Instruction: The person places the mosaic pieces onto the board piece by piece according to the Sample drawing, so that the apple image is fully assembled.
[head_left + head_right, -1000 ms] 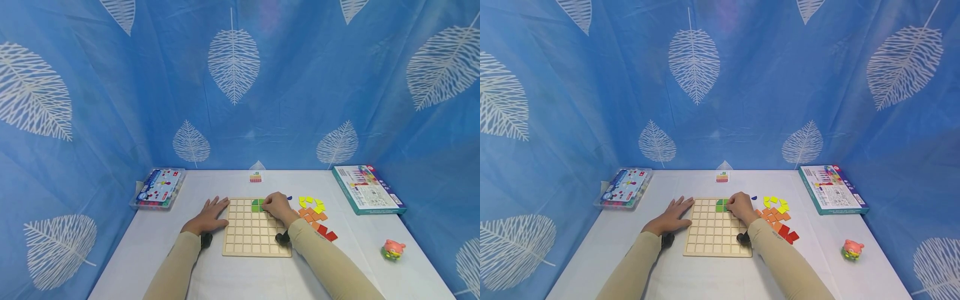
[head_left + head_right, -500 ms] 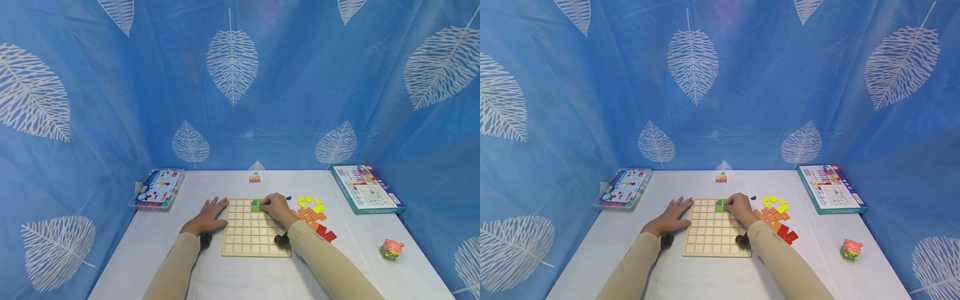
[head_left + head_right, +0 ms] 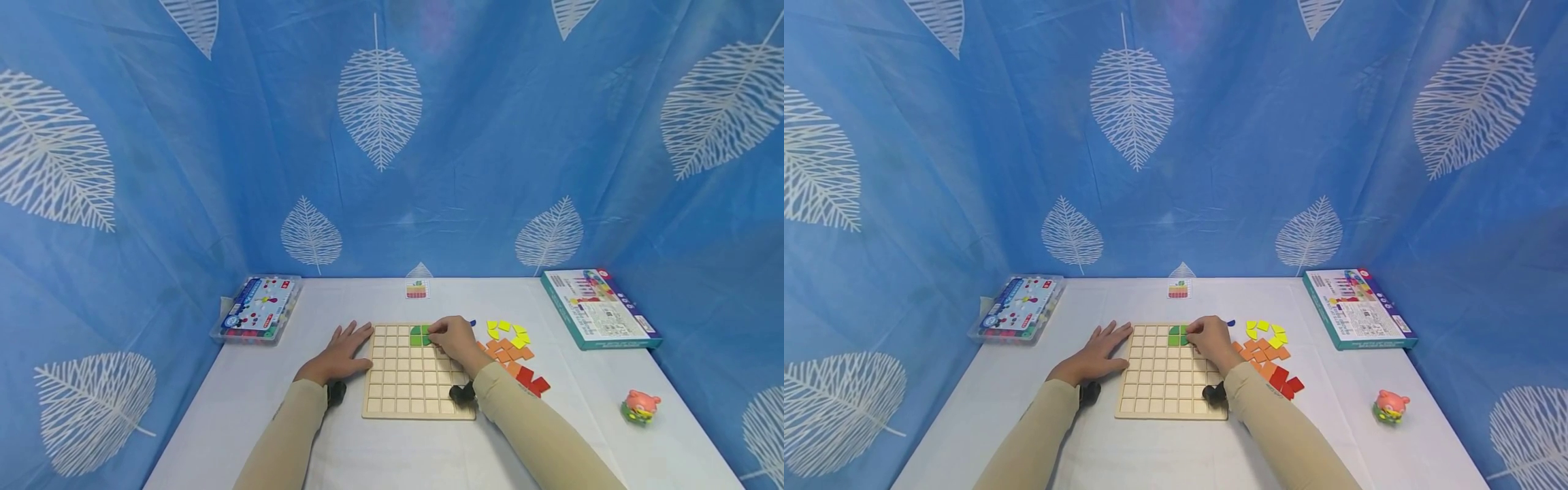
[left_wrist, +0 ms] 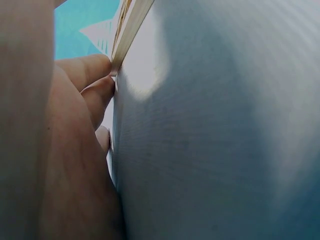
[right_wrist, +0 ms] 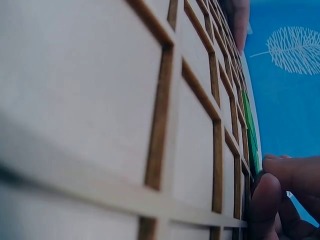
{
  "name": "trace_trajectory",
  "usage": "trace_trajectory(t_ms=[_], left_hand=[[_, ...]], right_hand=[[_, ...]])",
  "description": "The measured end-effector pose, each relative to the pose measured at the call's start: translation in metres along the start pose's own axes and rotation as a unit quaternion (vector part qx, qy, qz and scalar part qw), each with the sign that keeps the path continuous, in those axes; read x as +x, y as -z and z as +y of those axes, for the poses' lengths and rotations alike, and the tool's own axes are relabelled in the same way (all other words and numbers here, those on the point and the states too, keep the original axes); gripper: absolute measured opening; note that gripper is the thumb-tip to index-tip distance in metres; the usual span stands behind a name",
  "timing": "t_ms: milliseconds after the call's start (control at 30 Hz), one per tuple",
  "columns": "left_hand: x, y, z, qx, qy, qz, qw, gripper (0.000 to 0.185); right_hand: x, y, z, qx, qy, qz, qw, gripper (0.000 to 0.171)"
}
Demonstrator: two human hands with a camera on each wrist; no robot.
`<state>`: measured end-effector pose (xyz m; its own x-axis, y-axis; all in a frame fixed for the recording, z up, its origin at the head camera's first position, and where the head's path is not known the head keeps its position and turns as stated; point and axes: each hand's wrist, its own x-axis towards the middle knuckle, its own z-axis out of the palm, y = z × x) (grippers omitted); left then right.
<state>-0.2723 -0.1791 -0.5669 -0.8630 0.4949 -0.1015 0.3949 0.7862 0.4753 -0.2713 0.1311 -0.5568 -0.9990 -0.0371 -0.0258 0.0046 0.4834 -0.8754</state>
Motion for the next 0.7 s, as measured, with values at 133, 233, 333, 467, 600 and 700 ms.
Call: trace_trajectory(t_ms=[133, 233, 333, 467, 600, 700], left_hand=[[-0.0002, 0.0002, -0.0003, -0.002, -0.005, 0.002, 1.0000, 0.081], [-0.0005, 0.0007, -0.0001, 0.000, -0.008, 0.001, 1.0000, 0.082], [-0.0006, 0.0010, 0.0003, 0.001, -0.008, 0.001, 1.0000, 0.082], [-0.0004, 0.0009, -0.0001, -0.001, -0.009, 0.003, 1.0000, 0.081], [-0.0007, 0.0001, -0.0007, -0.004, -0.008, 0.005, 0.9999, 0.081], [-0.0009, -0.0004, -0.0007, -0.003, -0.006, 0.004, 1.0000, 0.081]], right_hand=[[0.0009, 0.0001, -0.0012, -0.009, 0.000, -0.003, 1.000, 0.005], [0.0001, 0.0007, -0.0027, -0.010, -0.002, -0.004, 1.000, 0.007], [-0.0012, 0.0014, -0.0043, -0.009, -0.005, -0.003, 1.000, 0.006], [-0.0025, 0.0026, -0.0056, 0.002, -0.015, -0.003, 1.000, 0.005], [-0.0035, 0.0042, -0.0056, 0.016, -0.024, -0.008, 1.000, 0.005], [-0.0039, 0.0053, -0.0036, 0.020, -0.026, -0.010, 0.999, 0.005]])
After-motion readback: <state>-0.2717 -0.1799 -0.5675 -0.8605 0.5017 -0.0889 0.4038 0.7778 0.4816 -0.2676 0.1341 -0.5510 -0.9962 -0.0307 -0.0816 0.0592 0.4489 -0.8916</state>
